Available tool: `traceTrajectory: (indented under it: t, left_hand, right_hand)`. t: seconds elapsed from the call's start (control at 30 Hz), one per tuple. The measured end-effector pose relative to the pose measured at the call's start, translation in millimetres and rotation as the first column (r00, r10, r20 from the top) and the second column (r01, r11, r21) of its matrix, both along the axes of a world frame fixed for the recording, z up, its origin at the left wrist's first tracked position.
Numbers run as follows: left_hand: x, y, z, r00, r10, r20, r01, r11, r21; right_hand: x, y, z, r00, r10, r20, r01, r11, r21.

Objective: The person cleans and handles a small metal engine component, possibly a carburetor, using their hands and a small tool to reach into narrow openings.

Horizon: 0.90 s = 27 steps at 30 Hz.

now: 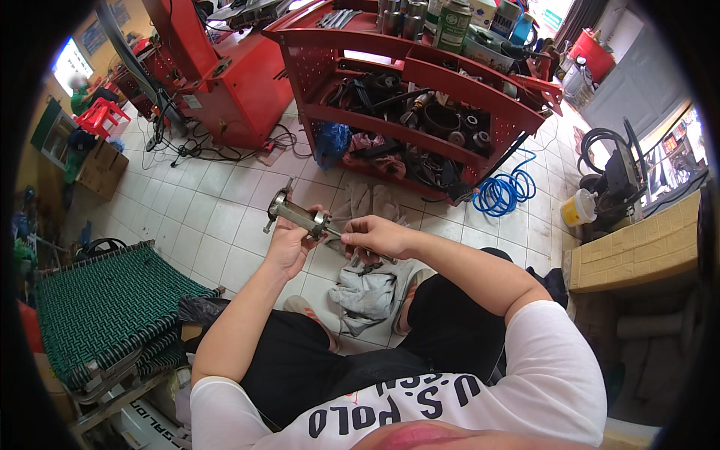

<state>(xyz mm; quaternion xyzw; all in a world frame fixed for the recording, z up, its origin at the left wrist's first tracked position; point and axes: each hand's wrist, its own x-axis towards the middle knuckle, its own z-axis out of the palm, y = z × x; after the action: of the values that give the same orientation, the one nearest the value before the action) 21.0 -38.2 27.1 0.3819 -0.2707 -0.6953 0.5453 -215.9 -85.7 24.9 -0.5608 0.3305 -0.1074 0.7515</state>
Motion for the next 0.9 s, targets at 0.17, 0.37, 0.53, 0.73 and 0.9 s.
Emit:
traceTrajectory:
  t: [0.17, 0.37, 0.53, 0.73, 0.9]
  left_hand:
    - [-0.3, -1.1, -0.2, 1.0, -0.001, 0.004, 0.001, 1.0, 0.008]
    - [-1.9, 0.8, 2.5, 0.999, -0.009, 0.049, 0.009, 1.0, -0.001]
    - [-4.0, 1.5, 3.4, 0.998, -0.012, 0.059, 0.012, 1.0, -0.007]
    - [-4.0, 2.6, 3.7, 0.997, 0.003, 0.079, -0.002, 1.0, -0.015]
    - [1.3, -0.5, -4.6, 0.992, -0.059, 0.113, 0.059, 0.998, 0.01]
  right_hand:
    - [-2.2, -3.6, -9.8, 0.999, 0.04, 0.037, -0.045, 0.988, 0.148]
    - [-1.9, -1.6, -7.6, 1.0, 0.013, -0.014, -0.013, 1.0, 0.022]
    - [-0.9, 0.0, -6.3, 1.0, 0.003, -0.022, -0.003, 1.0, 0.0]
    - [-0.1, -1.5, 2.2, 0.998, 0.059, -0.036, -0.054, 0.99, 0.129]
    - [-0.8, -2.9, -5.4, 0.995, 0.095, -0.035, -0.088, 0.983, 0.159]
